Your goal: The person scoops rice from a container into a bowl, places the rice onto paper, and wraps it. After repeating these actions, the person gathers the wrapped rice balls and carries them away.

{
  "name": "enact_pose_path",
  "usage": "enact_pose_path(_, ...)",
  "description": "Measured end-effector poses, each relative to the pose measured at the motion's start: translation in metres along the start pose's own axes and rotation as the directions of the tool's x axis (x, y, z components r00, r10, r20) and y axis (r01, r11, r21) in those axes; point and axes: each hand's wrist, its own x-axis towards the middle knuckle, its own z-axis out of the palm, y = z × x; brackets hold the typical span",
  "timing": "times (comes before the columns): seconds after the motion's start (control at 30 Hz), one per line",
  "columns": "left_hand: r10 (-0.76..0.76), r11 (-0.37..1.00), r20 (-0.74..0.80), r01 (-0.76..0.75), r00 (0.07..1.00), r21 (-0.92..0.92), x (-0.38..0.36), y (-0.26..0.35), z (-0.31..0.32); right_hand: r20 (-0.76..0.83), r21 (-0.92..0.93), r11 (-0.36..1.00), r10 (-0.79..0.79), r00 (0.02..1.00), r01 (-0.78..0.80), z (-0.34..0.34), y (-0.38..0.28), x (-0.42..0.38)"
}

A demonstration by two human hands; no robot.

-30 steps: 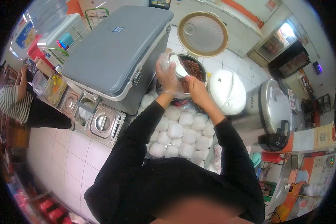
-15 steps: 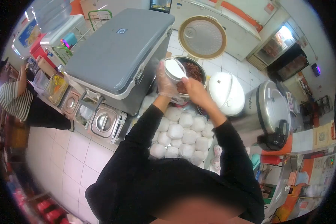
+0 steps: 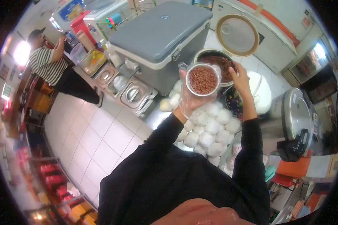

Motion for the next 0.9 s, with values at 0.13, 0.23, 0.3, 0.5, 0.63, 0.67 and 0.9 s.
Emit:
enact_pose_path(0.13,0.014,0.993,-0.11,-0.027,0.994,-0.111,-0.029,-0.048,0.011,0.033,0.643,0.762,0.075,0.997,-0.079,-0.086,-0.065,-0.073)
enact_pose_path(0.23,-0.051,0.977,-0.075,0.034,0.996,-0.211,-0.048,-0.104,0.007,0.161,0.987,0.063,-0.36,0.919,-0.148,-0.203,-0.09,-0.169)
enact_pose_path(0.3,-0.112,0.931,0.041,0.12,0.993,-0.345,-0.055,-0.149,-0.008,-0.066,0.997,-0.073,-0.835,0.546,0.008,-0.268,-0.096,-0.208)
enact_pose_path(0.5,-0.361,0.78,-0.006,0.299,0.932,-0.549,-0.085,-0.338,-0.021,-0.491,0.706,0.127,-0.621,0.611,0.697,-0.422,-0.084,-0.327)
enact_pose_path(0.63,-0.45,0.786,-0.076,0.354,0.89,-0.507,-0.092,-0.402,-0.042,-0.633,0.596,0.098,-0.553,0.542,0.797,-0.439,-0.052,-0.38)
enact_pose_path(0.67,-0.463,0.781,-0.095,0.356,0.881,-0.513,-0.092,-0.443,-0.026,-0.626,0.591,0.173,-0.518,0.583,0.788,-0.468,-0.046,-0.406)
enact_pose_path(0.9,-0.368,0.669,-0.476,0.583,0.799,0.461,-0.068,-0.447,-0.11,-0.735,0.239,0.434,-0.504,0.454,0.869,-0.41,-0.034,-0.407)
